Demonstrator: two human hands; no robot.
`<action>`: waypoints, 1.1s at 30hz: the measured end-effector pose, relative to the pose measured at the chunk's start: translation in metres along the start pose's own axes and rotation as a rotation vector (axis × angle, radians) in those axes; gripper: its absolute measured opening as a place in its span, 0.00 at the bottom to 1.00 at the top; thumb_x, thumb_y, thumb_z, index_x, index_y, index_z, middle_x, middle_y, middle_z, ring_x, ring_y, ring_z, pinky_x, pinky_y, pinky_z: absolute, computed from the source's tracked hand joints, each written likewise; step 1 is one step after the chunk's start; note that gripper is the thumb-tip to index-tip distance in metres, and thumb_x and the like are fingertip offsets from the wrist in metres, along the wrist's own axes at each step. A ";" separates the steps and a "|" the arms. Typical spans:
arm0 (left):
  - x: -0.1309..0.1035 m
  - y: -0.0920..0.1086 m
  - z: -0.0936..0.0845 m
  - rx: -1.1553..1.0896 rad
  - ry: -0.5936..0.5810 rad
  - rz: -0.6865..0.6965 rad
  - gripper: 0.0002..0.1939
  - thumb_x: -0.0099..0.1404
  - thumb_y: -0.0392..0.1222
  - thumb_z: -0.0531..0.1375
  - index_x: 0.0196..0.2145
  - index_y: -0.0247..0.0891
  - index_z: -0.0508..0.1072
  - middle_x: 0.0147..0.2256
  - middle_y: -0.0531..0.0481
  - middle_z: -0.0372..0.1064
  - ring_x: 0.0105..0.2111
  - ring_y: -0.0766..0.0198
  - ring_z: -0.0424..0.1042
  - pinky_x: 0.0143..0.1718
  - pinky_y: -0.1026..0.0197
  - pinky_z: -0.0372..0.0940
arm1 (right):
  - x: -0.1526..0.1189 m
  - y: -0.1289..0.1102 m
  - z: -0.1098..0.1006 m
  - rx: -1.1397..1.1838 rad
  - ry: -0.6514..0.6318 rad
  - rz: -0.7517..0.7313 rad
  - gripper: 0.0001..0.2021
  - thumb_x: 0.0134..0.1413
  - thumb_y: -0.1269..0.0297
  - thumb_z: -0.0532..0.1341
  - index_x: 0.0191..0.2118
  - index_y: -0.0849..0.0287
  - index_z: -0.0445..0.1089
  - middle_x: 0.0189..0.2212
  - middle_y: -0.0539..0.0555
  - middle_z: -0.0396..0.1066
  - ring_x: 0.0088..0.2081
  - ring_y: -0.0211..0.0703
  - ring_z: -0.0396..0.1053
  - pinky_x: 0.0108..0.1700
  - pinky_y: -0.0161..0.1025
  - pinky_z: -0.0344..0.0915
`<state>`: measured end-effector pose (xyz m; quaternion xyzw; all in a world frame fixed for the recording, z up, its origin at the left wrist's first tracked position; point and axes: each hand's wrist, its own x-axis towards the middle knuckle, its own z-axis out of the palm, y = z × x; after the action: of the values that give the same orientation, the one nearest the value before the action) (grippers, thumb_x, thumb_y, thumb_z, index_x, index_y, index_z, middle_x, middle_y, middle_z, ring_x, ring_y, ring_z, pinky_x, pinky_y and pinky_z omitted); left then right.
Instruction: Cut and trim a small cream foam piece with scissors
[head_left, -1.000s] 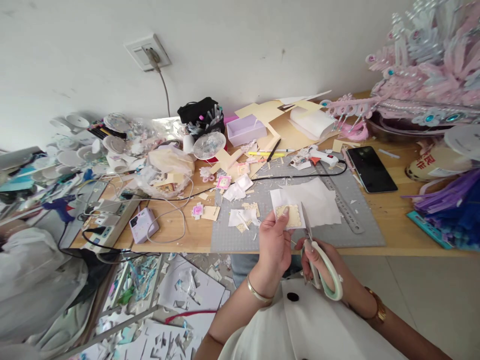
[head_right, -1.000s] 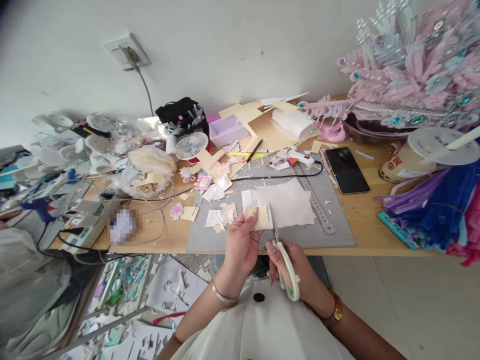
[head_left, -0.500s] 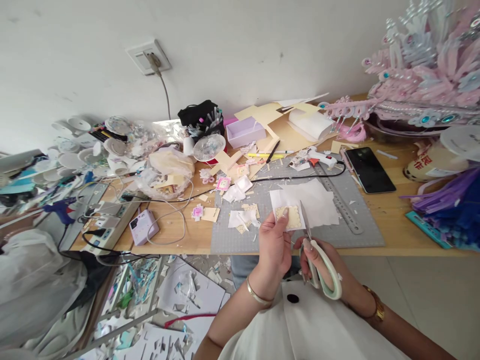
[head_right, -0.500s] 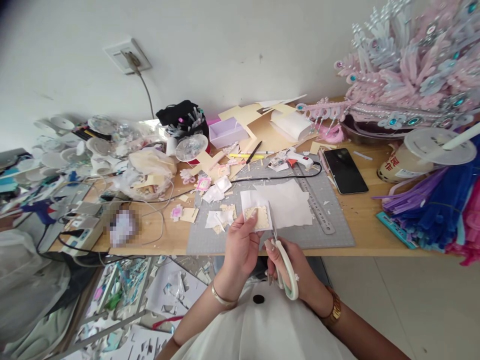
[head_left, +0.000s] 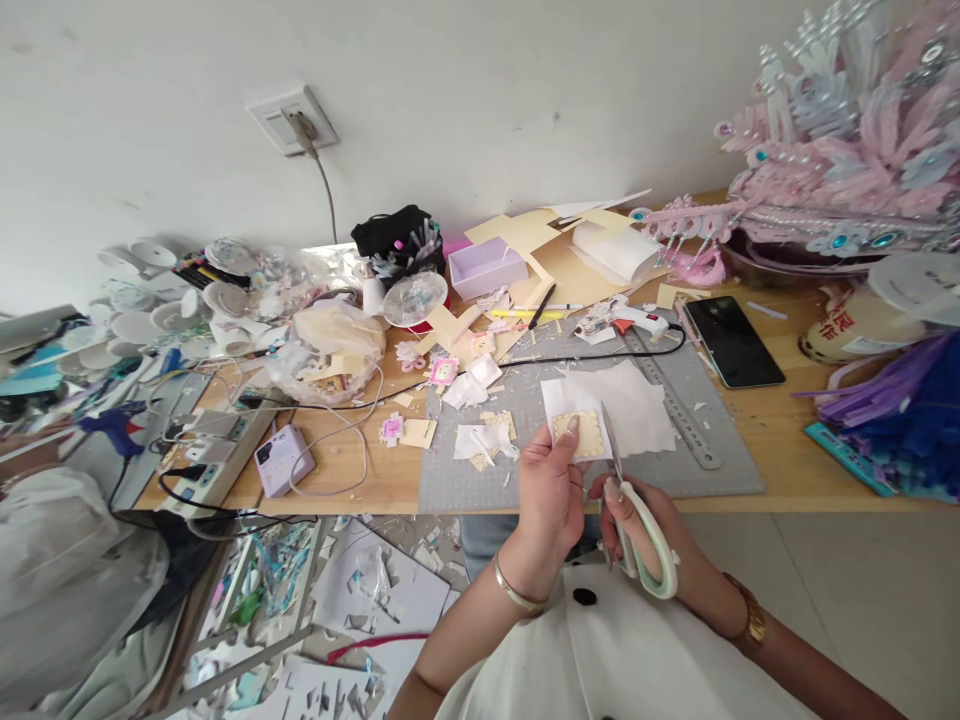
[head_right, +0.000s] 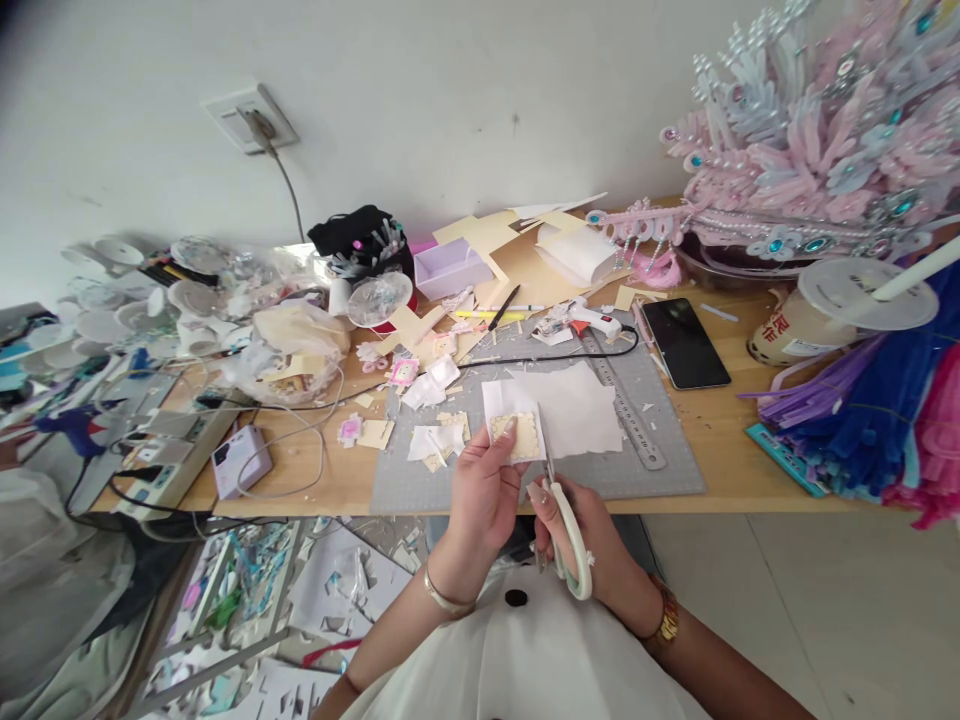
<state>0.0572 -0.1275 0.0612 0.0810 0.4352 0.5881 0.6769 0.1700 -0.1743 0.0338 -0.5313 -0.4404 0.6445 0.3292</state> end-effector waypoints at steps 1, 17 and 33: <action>0.000 0.000 0.001 -0.006 0.000 -0.003 0.17 0.47 0.45 0.75 0.34 0.37 0.80 0.42 0.44 0.81 0.42 0.54 0.79 0.48 0.54 0.70 | 0.000 0.000 0.000 0.001 0.005 -0.002 0.28 0.56 0.32 0.59 0.26 0.55 0.65 0.14 0.46 0.64 0.16 0.38 0.64 0.18 0.34 0.61; 0.003 0.001 0.003 -0.003 0.001 -0.017 0.18 0.46 0.45 0.76 0.34 0.37 0.80 0.39 0.45 0.81 0.41 0.55 0.79 0.47 0.55 0.70 | 0.003 0.002 0.004 0.031 0.051 0.026 0.27 0.52 0.32 0.63 0.35 0.56 0.69 0.13 0.44 0.64 0.14 0.38 0.62 0.16 0.34 0.60; 0.029 0.026 -0.015 0.105 0.004 0.025 0.18 0.45 0.45 0.77 0.32 0.36 0.81 0.34 0.44 0.81 0.42 0.53 0.80 0.43 0.57 0.71 | 0.000 -0.010 -0.047 0.133 -0.357 0.172 0.36 0.51 0.25 0.56 0.42 0.55 0.75 0.32 0.64 0.82 0.33 0.57 0.80 0.36 0.48 0.75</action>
<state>0.0258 -0.1007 0.0535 0.1206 0.4657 0.5730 0.6635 0.2158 -0.1601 0.0410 -0.4214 -0.4014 0.7818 0.2239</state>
